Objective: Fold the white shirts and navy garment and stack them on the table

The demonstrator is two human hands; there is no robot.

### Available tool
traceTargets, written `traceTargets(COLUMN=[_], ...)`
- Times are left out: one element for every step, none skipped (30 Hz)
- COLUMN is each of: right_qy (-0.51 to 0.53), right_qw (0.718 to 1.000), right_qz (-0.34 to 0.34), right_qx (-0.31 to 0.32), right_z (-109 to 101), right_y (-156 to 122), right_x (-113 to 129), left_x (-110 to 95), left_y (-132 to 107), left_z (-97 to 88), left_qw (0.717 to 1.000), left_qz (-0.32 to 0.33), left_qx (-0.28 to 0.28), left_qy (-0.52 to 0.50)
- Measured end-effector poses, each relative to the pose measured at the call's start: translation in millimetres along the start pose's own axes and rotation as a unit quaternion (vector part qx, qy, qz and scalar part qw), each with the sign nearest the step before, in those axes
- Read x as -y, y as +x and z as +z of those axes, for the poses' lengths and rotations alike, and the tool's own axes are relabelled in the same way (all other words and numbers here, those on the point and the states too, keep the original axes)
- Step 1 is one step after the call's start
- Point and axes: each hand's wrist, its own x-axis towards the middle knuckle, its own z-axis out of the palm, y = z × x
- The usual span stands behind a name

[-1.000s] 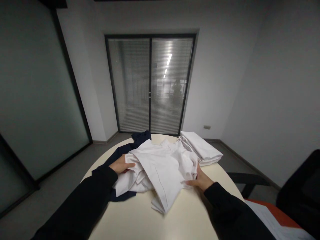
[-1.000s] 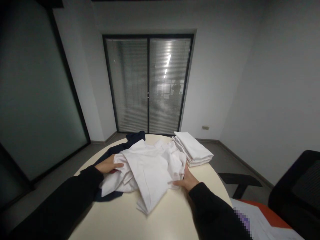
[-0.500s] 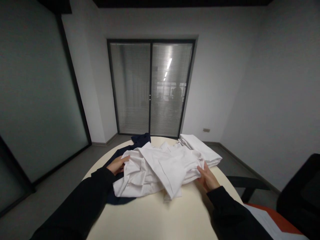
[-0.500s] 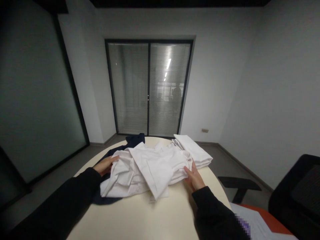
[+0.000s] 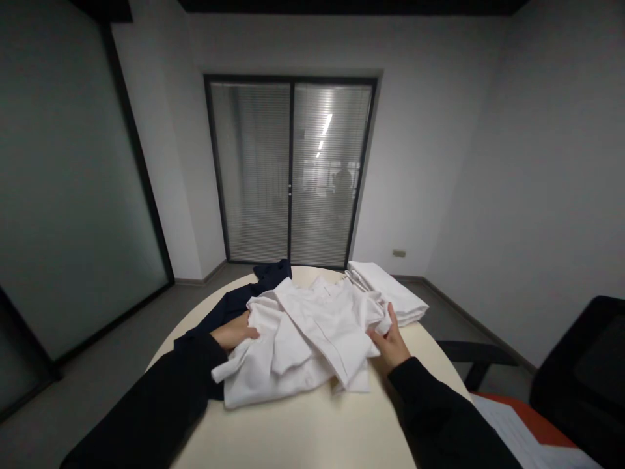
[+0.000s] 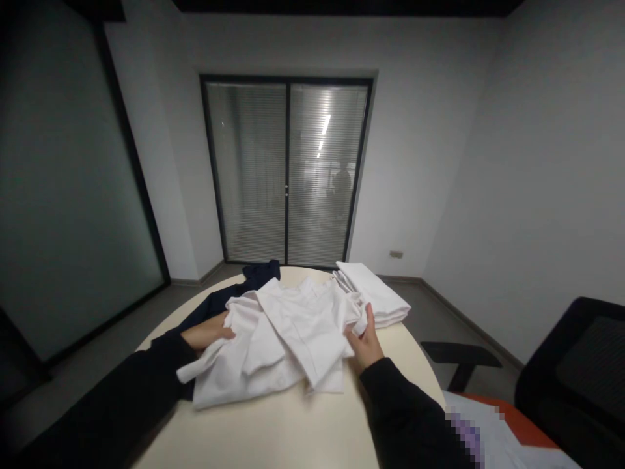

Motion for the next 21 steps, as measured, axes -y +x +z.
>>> traceTargets(right_qy=[-0.001, -0.001, 0.003, 0.013, 0.029, 0.049, 0.07, 0.088, 0.098, 0.099, 0.091, 0.077, 0.057, 0.033, 0.007, -0.021, -0.049, -0.079, -0.108, -0.134, -0.157], right_qw=[1.0, 0.999, 0.998, 0.997, 0.996, 0.995, 0.993, 0.992, 0.99, 0.988, 0.986, 0.983, 0.979, 0.976, 0.974, 0.974, 0.975, 0.979, 0.981, 0.981, 0.981], right_qz=[0.011, 0.028, 0.047, 0.065, 0.08, 0.089, 0.09, 0.086, 0.079, 0.07, 0.057, 0.044, 0.032, 0.025, 0.022, 0.023, 0.025, 0.026, 0.03, 0.035, 0.043], right_qx=[-0.016, -0.025, -0.029, -0.028, -0.023, -0.012, 0.005, 0.028, 0.058, 0.094, 0.129, 0.162, 0.191, 0.213, 0.225, 0.226, 0.213, 0.189, 0.159, 0.132, 0.108], right_z=[-7, -13, -18, -21, -23, -24, -23, -20, -17, -12, -7, -1, 4, 9, 13, 16, 17, 18, 18, 18, 19], right_y=[4, 6, 8, 9, 8, 5, 2, -2, -7, -11, -14, -16, -17, -17, -17, -16, -14, -13, -13, -13, -13], right_x=[4, 7, 11, 15, 18, 22, 25, 27, 29, 31, 32, 31, 29, 25, 21, 15, 8, 2, -4, -9, -13], left_x=[-6, -12, -16, -19, -20, -19, -18, -15, -13, -12, -12, -13, -15, -18, -22, -27, -32, -37, -42, -47, -51], left_y=[-4, -9, -13, -17, -20, -22, -23, -24, -24, -24, -23, -23, -23, -24, -25, -26, -28, -30, -32, -33, -35], left_z=[-5.5, -10.2, -13.6, -15.4, -15.6, -14.3, -11.7, -8.6, -5.2, -1.9, 1.3, 4.3, 7.7, 11.6, 16.6, 22.8, 30.4, 39.3, 49.2, 59.6, 70.2], left_qw=[0.998, 0.995, 0.992, 0.99, 0.988, 0.987, 0.985, 0.985, 0.986, 0.989, 0.992, 0.992, 0.986, 0.974, 0.962, 0.95, 0.939, 0.928, 0.915, 0.899, 0.882], left_qz=[-0.003, -0.005, -0.01, -0.012, -0.015, -0.016, -0.017, -0.021, -0.028, -0.039, -0.055, -0.07, -0.074, -0.062, -0.03, 0.017, 0.071, 0.123, 0.16, 0.187, 0.209], left_qx=[0.056, 0.101, 0.129, 0.144, 0.153, 0.161, 0.168, 0.172, 0.165, 0.142, 0.103, 0.048, -0.013, -0.069, -0.107, -0.121, -0.114, -0.083, -0.047, -0.015, 0.006], left_qy=[-0.01, -0.011, -0.008, -0.001, 0.003, -0.001, -0.013, -0.023, -0.02, 0.002, 0.041, 0.093, 0.151, 0.205, 0.251, 0.287, 0.318, 0.342, 0.367, 0.396, 0.423])
